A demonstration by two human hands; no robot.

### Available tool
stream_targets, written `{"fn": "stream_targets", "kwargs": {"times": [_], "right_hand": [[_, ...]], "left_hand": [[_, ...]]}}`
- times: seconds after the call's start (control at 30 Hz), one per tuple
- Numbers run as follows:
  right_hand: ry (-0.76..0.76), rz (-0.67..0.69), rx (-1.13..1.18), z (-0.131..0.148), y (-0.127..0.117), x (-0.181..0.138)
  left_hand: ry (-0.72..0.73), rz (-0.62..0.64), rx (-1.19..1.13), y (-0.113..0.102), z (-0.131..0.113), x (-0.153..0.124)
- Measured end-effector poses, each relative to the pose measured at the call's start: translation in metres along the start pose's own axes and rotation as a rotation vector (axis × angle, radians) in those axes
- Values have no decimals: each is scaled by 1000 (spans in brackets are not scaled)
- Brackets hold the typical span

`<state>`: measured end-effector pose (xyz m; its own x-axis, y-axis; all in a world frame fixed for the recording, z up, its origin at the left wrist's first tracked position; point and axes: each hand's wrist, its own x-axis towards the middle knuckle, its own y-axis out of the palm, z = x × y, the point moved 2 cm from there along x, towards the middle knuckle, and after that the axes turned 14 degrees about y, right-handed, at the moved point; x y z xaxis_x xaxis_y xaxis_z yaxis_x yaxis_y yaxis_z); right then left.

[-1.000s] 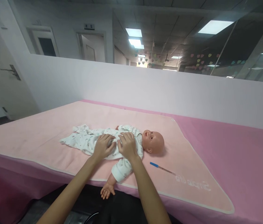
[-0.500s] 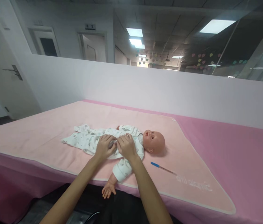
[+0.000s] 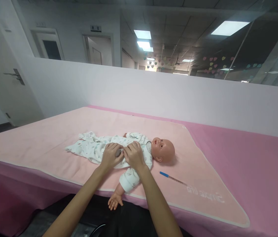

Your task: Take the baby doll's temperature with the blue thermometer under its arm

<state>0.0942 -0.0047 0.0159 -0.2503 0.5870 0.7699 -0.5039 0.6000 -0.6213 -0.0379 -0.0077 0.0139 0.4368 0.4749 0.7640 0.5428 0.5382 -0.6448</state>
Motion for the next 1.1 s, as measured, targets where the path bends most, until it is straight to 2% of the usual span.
{"fn": "stream_targets", "kwargs": {"times": [0.27,0.37,0.83,1.1], "right_hand": [[18,0,47,-1,0,1],[27,-12,49,-2,2,0],[38,-14,14,-2,3,0],[48,-37,20,-3,2,0]], "left_hand": [[92,-27,60,-1,-5,2],[86,-39,71,-3,-5,1],[38,61,144,5,-5,0],[4,-24,4,4,-2,-2]]}}
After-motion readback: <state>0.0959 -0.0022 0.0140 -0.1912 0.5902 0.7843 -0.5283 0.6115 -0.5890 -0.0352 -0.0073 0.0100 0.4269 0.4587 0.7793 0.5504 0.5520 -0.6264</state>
